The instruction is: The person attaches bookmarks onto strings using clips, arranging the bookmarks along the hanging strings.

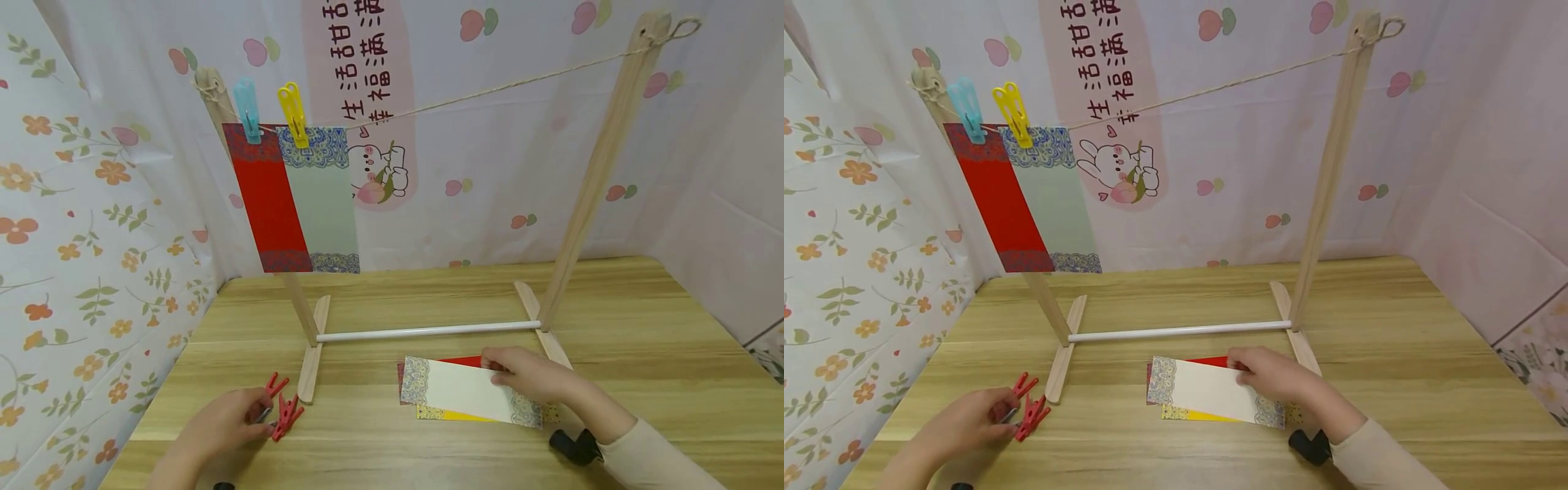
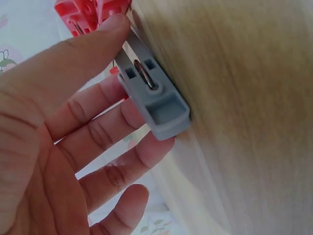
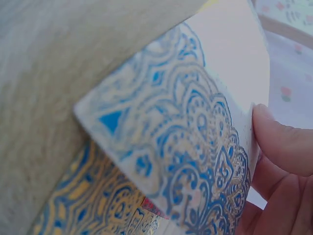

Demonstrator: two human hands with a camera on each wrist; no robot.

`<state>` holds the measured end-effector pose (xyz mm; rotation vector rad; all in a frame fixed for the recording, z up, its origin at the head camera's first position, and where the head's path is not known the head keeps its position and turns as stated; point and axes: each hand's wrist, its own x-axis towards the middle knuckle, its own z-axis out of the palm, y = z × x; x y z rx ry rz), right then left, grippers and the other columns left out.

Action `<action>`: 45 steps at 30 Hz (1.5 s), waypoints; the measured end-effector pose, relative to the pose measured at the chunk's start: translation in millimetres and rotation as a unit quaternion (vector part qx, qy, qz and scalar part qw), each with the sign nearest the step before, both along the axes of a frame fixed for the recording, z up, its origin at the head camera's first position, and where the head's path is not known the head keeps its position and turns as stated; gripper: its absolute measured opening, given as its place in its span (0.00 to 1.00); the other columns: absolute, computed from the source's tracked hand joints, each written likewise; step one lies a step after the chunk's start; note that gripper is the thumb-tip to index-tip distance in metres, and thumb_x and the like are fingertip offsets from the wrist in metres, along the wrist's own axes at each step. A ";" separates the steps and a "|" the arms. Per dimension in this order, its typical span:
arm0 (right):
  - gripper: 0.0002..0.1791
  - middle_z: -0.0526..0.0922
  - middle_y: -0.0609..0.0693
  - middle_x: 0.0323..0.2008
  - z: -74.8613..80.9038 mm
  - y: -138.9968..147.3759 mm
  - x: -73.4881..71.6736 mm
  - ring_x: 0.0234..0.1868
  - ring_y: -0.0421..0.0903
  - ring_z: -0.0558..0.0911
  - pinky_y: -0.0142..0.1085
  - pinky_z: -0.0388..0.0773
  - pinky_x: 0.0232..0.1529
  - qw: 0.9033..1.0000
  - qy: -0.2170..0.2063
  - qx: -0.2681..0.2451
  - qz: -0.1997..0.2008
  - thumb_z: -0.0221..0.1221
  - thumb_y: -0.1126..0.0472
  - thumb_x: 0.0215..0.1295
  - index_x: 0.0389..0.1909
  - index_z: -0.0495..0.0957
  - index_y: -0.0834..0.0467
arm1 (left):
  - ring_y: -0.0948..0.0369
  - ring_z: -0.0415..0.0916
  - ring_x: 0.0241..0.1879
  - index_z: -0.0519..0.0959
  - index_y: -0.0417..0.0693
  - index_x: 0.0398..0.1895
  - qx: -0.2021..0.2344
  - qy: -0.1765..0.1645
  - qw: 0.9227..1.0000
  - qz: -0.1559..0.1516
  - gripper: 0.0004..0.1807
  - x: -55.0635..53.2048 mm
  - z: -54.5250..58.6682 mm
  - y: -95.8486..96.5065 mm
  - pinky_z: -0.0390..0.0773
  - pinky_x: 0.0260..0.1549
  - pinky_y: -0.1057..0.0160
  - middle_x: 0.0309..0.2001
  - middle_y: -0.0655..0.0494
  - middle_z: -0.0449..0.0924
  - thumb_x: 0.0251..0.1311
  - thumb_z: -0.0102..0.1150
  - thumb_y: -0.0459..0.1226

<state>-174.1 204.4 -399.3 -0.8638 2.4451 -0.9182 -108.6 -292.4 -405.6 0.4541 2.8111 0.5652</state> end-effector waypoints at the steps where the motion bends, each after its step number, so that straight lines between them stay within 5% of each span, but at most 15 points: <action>1: 0.05 0.67 0.42 0.26 0.5 0.5 -0.1 0.27 0.34 0.65 0.29 0.64 0.27 1.000 0.002 -0.004 0.000 0.57 0.65 0.70 0.35 0.71 0.56 | 0.75 0.65 0.25 0.80 0.51 0.37 0.001 0.000 1.000 -0.001 0.13 -0.2 0.2 -0.3 0.69 0.25 0.69 0.25 0.69 0.74 0.53 0.73 0.43; 11: 0.02 0.68 0.43 0.27 1.1 1.9 0.8 0.29 0.34 0.66 0.30 0.65 0.28 0.998 -0.003 -0.055 -0.011 0.56 0.65 0.71 0.36 0.73 0.58 | 0.75 0.69 0.29 0.80 0.48 0.39 0.020 0.029 0.999 -0.011 0.12 1.1 8.3 -3.8 0.73 0.27 0.68 0.31 0.66 0.79 0.56 0.70 0.42; 22: 0.02 0.71 0.48 0.29 -2.7 -4.1 -0.3 0.30 0.37 0.70 0.30 0.68 0.31 0.994 -0.004 -0.097 -0.058 0.52 0.65 0.74 0.42 0.73 0.59 | 0.67 0.71 0.35 0.78 0.47 0.49 0.043 0.036 0.998 0.036 0.14 2.8 26.3 5.2 0.73 0.31 0.67 0.42 0.58 0.82 0.61 0.66 0.38; 29: 0.04 0.77 0.53 0.35 -3.1 -11.1 -1.6 0.35 0.42 0.77 0.30 0.77 0.34 0.986 -0.036 -0.138 -0.084 0.52 0.66 0.74 0.45 0.70 0.62 | 0.67 0.76 0.36 0.79 0.39 0.56 0.073 0.124 0.990 -0.004 0.19 3.7 37.7 15.8 0.78 0.34 0.63 0.43 0.56 0.84 0.63 0.63 0.35; 38: 0.08 0.82 0.58 0.36 5.2 -24.0 -5.2 0.35 0.44 0.79 0.30 0.79 0.35 0.972 -0.041 -0.207 -0.109 0.52 0.67 0.74 0.48 0.71 0.67 | 0.55 0.75 0.43 0.78 0.40 0.59 0.072 0.206 0.975 0.050 0.20 -0.4 52.8 32.8 0.79 0.39 0.55 0.47 0.52 0.83 0.63 0.62 0.31; 45: 0.09 0.83 0.60 0.37 9.2 -32.6 -5.6 0.36 0.42 0.81 0.30 0.81 0.38 0.954 -0.033 -0.263 -0.138 0.51 0.67 0.75 0.49 0.69 0.69 | 0.58 0.74 0.39 0.79 0.41 0.57 0.101 0.278 0.955 0.029 0.21 -6.9 66.8 44.1 0.77 0.37 0.57 0.48 0.50 0.84 0.58 0.65 0.26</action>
